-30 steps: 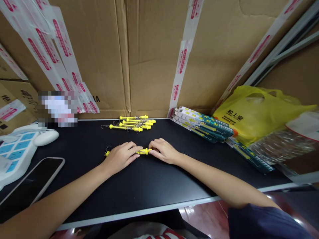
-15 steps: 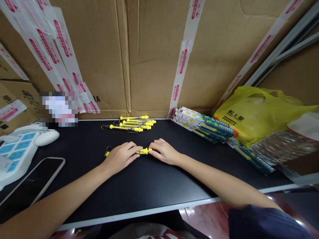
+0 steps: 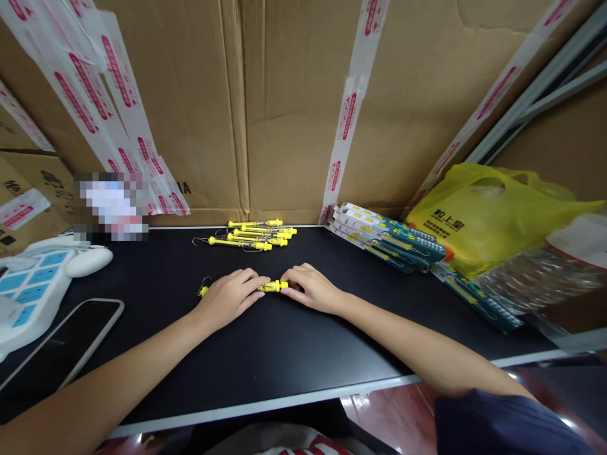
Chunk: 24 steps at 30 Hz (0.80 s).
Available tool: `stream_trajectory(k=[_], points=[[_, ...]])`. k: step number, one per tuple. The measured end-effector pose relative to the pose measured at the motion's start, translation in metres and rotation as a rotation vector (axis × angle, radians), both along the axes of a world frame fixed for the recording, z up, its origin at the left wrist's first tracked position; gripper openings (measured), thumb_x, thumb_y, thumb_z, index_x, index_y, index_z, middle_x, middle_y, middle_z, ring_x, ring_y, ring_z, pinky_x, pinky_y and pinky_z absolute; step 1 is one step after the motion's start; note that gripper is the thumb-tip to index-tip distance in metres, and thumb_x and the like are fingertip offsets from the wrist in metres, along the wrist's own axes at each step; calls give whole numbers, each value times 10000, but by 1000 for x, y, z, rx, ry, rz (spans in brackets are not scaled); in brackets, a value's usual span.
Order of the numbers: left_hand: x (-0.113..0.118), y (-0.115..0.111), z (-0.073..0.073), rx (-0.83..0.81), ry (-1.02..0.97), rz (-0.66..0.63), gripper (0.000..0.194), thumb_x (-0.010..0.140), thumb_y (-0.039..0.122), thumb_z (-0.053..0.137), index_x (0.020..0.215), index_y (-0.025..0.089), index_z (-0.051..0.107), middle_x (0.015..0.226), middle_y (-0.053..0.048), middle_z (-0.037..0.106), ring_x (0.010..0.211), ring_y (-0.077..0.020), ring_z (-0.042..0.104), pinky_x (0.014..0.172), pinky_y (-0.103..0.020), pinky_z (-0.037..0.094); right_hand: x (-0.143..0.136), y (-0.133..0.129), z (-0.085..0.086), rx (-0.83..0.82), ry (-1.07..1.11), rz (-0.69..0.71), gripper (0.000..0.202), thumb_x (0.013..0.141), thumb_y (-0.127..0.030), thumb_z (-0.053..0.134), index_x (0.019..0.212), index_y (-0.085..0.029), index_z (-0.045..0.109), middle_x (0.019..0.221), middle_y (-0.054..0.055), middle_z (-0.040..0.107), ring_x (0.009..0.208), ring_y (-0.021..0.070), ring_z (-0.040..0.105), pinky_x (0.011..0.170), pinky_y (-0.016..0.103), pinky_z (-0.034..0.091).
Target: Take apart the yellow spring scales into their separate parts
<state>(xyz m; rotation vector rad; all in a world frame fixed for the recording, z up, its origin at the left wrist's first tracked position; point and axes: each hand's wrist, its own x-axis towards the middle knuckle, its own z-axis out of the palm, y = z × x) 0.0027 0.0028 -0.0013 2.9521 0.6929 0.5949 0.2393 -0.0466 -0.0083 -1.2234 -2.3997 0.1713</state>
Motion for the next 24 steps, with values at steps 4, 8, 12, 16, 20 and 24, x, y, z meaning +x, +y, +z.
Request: stream_trajectory(k=[4, 8, 12, 16, 20, 24], points=[[0, 1, 1, -15, 4, 17, 270, 934, 308, 421, 1165, 240, 541, 989, -26, 576, 900, -169, 562, 798, -296, 464, 0, 0, -1, 4, 32, -3, 199, 905, -365, 493, 987, -185, 519, 697, -20, 528, 683, 135, 521, 721, 270, 344], [0, 0, 0, -26, -10, 15, 279, 935, 311, 419, 1182, 246, 530, 999, -26, 576, 901, -169, 559, 799, -293, 459, 1, -1, 1, -20, 49, -19, 286, 895, -419, 499, 1050, -178, 496, 704, -23, 527, 660, 132, 511, 722, 272, 349], [0, 0, -1, -22, -5, -1, 285, 937, 305, 419, 1194, 242, 523, 1007, -26, 576, 907, -166, 556, 819, -295, 452, 0, -1, 2, -25, 26, -1, 224, 948, -368, 399, 968, -187, 529, 750, 4, 562, 718, 142, 529, 741, 280, 342], [0, 0, 0, -17, -9, 17, 282, 934, 312, 424, 1187, 248, 531, 1005, -23, 580, 910, -169, 559, 799, -290, 456, 0, -2, 3, -32, 36, -9, 274, 880, -411, 521, 1034, -185, 500, 734, -15, 536, 689, 135, 517, 732, 275, 344], [0, -1, 1, -19, -10, 17, 284, 938, 315, 412, 1185, 241, 532, 1008, -27, 578, 909, -166, 561, 798, -288, 458, 0, -3, 4, -40, 35, -31, 298, 882, -451, 502, 1011, -183, 504, 740, -11, 538, 681, 137, 510, 724, 278, 343], [0, -1, 1, -16, -2, 18, 279, 938, 315, 417, 1179, 238, 534, 1006, -25, 581, 908, -166, 561, 808, -292, 459, 0, -1, 2, -15, 24, -4, 225, 941, -364, 414, 893, -183, 538, 752, 11, 567, 721, 144, 522, 721, 276, 333]])
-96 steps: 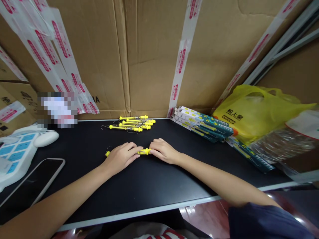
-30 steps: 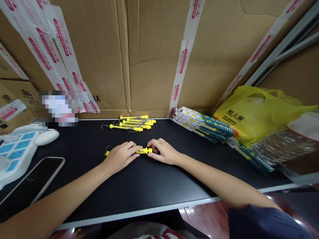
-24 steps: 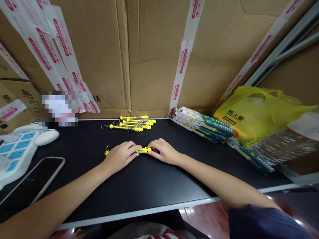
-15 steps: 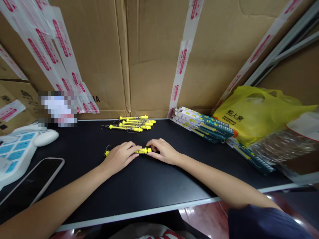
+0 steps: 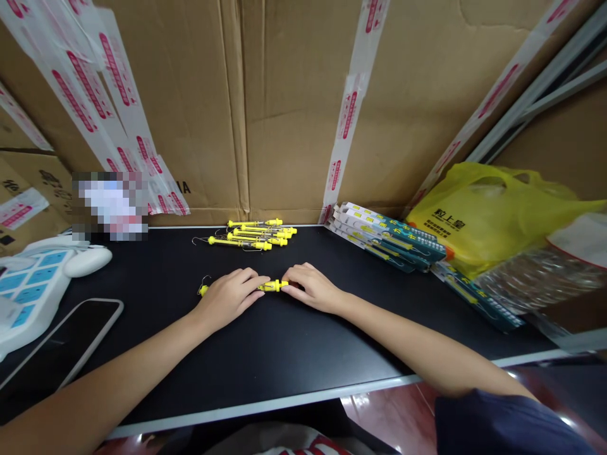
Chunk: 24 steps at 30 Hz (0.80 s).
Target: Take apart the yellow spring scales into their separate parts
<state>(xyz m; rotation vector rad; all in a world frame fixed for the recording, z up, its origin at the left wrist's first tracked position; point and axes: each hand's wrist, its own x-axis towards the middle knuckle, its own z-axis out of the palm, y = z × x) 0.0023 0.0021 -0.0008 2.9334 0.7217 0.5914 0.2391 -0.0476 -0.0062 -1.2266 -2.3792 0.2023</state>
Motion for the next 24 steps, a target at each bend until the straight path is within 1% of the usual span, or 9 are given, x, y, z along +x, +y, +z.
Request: stream_trajectory(k=[3, 6, 10, 12, 14, 16, 20, 22, 24], points=[[0, 1, 0, 15, -5, 17, 280, 936, 318, 421, 1180, 240, 533, 1011, -25, 586, 910, -167, 567, 802, -292, 463, 1, 2, -3, 24, 24, -8, 178, 910, -353, 489, 920, -183, 540, 723, -3, 551, 698, 138, 516, 712, 269, 336], [0, 1, 0, 23, -8, 17, 279, 936, 316, 422, 1178, 235, 533, 1033, -24, 596, 925, -166, 565, 818, -297, 463, 3, 4, -6, 61, 56, 0, 134, 882, -314, 542, 906, -182, 537, 717, -11, 542, 688, 130, 512, 709, 262, 340], [0, 0, 0, 18, -15, 9, 275, 941, 317, 416, 1170, 223, 536, 1085, -19, 615, 939, -163, 557, 854, -306, 455, 5, 5, -8, 101, 87, -3, 70, 872, -248, 543, 875, -181, 520, 731, -6, 551, 682, 128, 513, 703, 260, 346], [0, 0, 0, 21, -23, 5, 277, 941, 314, 416, 1172, 220, 537, 1097, -19, 620, 934, -163, 558, 855, -305, 454, 5, 5, -8, 107, 87, -23, 67, 868, -242, 541, 868, -183, 509, 733, -5, 554, 678, 129, 515, 698, 259, 348], [0, 0, 0, 30, -28, -2, 279, 940, 313, 419, 1174, 219, 540, 1090, -22, 626, 926, -165, 559, 855, -307, 454, 5, 5, -7, 109, 66, -75, 87, 869, -264, 537, 870, -186, 497, 730, -7, 556, 674, 131, 514, 687, 258, 347], [0, 1, 0, 37, -26, -1, 280, 938, 316, 425, 1173, 220, 545, 1060, -24, 633, 915, -166, 559, 851, -308, 454, 5, 5, -5, 114, 5, -169, 112, 888, -296, 503, 872, -186, 487, 728, -4, 559, 674, 138, 509, 670, 258, 338], [0, 1, 1, 30, -13, -2, 288, 940, 326, 419, 1182, 227, 540, 1009, -21, 628, 899, -163, 551, 839, -306, 454, 8, 7, -1, 132, -257, -367, 223, 928, -318, 403, 782, -179, 499, 761, 35, 575, 730, 170, 509, 641, 280, 299], [0, 1, 1, 22, -3, -17, 288, 940, 328, 418, 1183, 231, 537, 1004, -20, 617, 900, -162, 549, 836, -303, 453, 10, 9, -1, 139, -377, -428, 252, 911, -332, 427, 731, -175, 509, 785, 55, 580, 766, 189, 511, 635, 293, 282], [0, 0, 0, 18, 4, -26, 284, 939, 327, 422, 1181, 235, 536, 1005, -19, 604, 903, -159, 551, 832, -296, 453, 12, 10, -2, 139, -438, -467, 253, 890, -354, 461, 725, -172, 521, 799, 65, 583, 783, 201, 510, 637, 302, 274]])
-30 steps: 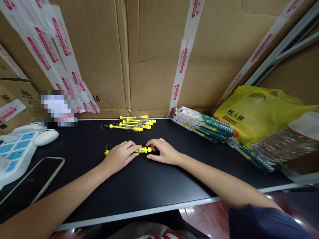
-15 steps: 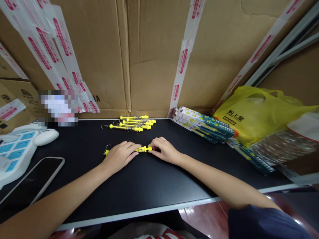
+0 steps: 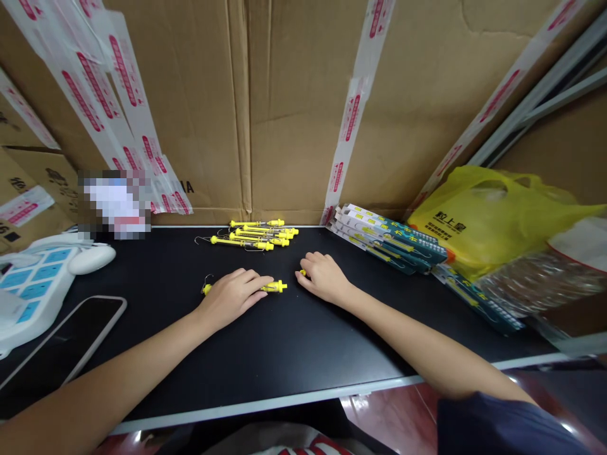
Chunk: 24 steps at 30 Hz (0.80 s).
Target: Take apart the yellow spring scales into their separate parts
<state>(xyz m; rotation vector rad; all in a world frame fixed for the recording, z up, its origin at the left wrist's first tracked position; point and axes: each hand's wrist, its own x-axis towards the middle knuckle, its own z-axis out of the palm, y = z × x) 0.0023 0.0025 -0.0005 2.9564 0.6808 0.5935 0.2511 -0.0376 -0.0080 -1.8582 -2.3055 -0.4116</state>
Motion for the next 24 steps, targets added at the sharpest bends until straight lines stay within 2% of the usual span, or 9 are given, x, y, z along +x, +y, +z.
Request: stream_trajectory(k=[3, 5, 10, 13, 18, 24], points=[[0, -1, 0, 6, -8, 15, 289, 936, 327, 427, 1196, 248, 525, 1004, -18, 582, 899, -152, 563, 805, -272, 457, 1, 0, 2, 22, 21, -41, 282, 898, -413, 450, 791, -167, 534, 822, 74, 586, 786, 208, 506, 653, 305, 281], [-1, -2, 0, 10, -8, 35, 293, 935, 331, 427, 1205, 259, 516, 1000, -15, 569, 876, -145, 573, 759, -251, 461, -1, -3, 5, 42, 82, -12, 300, 916, -435, 417, 855, -165, 533, 847, 75, 587, 800, 206, 500, 676, 303, 294], [-2, -2, 0, 30, 35, 42, 297, 930, 329, 435, 1216, 277, 499, 1005, -8, 549, 828, -136, 581, 689, -234, 455, -15, -17, 13, -22, 236, 298, 275, 942, -414, 379, 954, -180, 523, 888, 60, 590, 826, 193, 481, 730, 298, 316], [-2, -3, 0, 20, 33, 9, 294, 929, 321, 436, 1213, 284, 503, 1003, -6, 544, 847, -134, 579, 710, -232, 456, -24, -23, 10, -72, 305, 396, 289, 922, -447, 421, 975, -180, 517, 878, 55, 592, 813, 187, 479, 729, 296, 324], [-1, -5, 0, 11, 18, -51, 292, 931, 318, 431, 1207, 272, 512, 998, -13, 558, 882, -138, 581, 744, -230, 459, -26, -21, 4, -86, 355, 435, 271, 915, -440, 451, 896, -183, 533, 831, 43, 591, 785, 175, 474, 715, 291, 325], [-2, -3, -1, -29, -24, 53, 387, 879, 394, 521, 1231, 244, 466, 1025, -15, 591, 913, -171, 589, 764, -273, 467, -22, -19, 4, -66, 364, 449, 254, 907, -430, 473, 908, -183, 533, 820, 46, 589, 769, 176, 474, 703, 292, 327]])
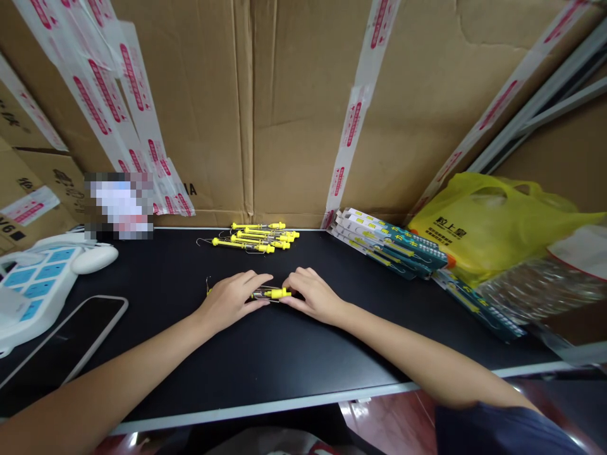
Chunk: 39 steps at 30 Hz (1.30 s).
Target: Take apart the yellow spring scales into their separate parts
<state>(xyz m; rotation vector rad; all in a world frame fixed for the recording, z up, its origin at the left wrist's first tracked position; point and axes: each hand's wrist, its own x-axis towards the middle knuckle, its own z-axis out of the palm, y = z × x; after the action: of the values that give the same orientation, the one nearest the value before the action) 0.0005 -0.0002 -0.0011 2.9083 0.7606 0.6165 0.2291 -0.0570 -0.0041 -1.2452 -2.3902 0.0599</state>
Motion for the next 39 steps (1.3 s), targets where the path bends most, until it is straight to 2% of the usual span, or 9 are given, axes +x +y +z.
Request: stream_trajectory(k=[7, 15, 19, 22, 27, 29, 33, 36, 39], points=[[0, 3, 3, -113, -47, 19, 212, 875, 402, 519, 984, 224, 558, 896, 7, 603, 825, -160, 576, 711, -265, 436, 2, 2, -2, 19, 16, -45, 219, 901, -393, 497, 948, -181, 524, 794, 33, 578, 749, 171, 473, 696, 286, 331], [2, -3, 4, -89, -52, 31, 148, 892, 296, 473, 1011, 228, 528, 941, 6, 545, 756, -126, 575, 637, -234, 429, 2, 2, -3, 43, 95, -73, 219, 878, -334, 529, 1031, -182, 489, 798, 29, 562, 734, 167, 498, 702, 297, 375], [2, -4, 1, -20, -50, 106, 88, 875, 240, 469, 953, 206, 492, 905, -1, 558, 719, -139, 583, 597, -240, 426, -5, -4, 0, 38, 217, -106, 187, 827, -328, 581, 913, -184, 499, 767, 18, 542, 703, 156, 491, 686, 293, 399], [1, -3, 0, -21, -76, 117, 137, 877, 225, 467, 1012, 216, 485, 903, 2, 601, 762, -151, 613, 614, -239, 441, -13, -10, 0, -83, 349, -134, 143, 864, -323, 532, 843, -186, 567, 686, 2, 547, 634, 132, 478, 624, 262, 397], [6, -8, 0, 50, -70, 122, 285, 913, 242, 418, 1195, 227, 457, 994, -24, 617, 860, -159, 623, 698, -239, 469, -29, -15, -7, -416, 666, -125, 300, 870, -402, 518, 1026, -168, 624, 600, -33, 522, 522, 95, 456, 540, 230, 383], [9, -13, 1, 104, -58, 116, 336, 929, 283, 406, 1259, 224, 424, 993, -28, 611, 870, -162, 619, 712, -240, 472, -35, -15, -9, -477, 784, -101, 316, 869, -412, 516, 998, -146, 629, 566, -40, 508, 520, 94, 460, 554, 233, 390], [13, -22, 1, 226, -26, 127, 371, 953, 311, 364, 1316, 234, 392, 903, -14, 610, 785, -148, 616, 650, -226, 458, -42, -17, -10, -429, 912, -127, 298, 844, -425, 550, 758, -147, 612, 544, -38, 472, 508, 88, 414, 519, 225, 360], [11, -24, 1, 286, -5, 176, 394, 967, 347, 327, 1347, 251, 363, 861, -8, 611, 694, -124, 612, 554, -204, 415, -43, -21, -8, -347, 878, -148, 278, 866, -419, 518, 773, -168, 591, 615, -23, 493, 553, 99, 425, 538, 226, 370], [9, -23, 2, 312, 18, 204, 408, 974, 353, 298, 1369, 262, 337, 837, -4, 611, 634, -107, 604, 501, -197, 376, -40, -23, -7, -212, 717, -160, 229, 901, -364, 465, 801, -183, 563, 660, -14, 515, 592, 110, 454, 589, 234, 394]])
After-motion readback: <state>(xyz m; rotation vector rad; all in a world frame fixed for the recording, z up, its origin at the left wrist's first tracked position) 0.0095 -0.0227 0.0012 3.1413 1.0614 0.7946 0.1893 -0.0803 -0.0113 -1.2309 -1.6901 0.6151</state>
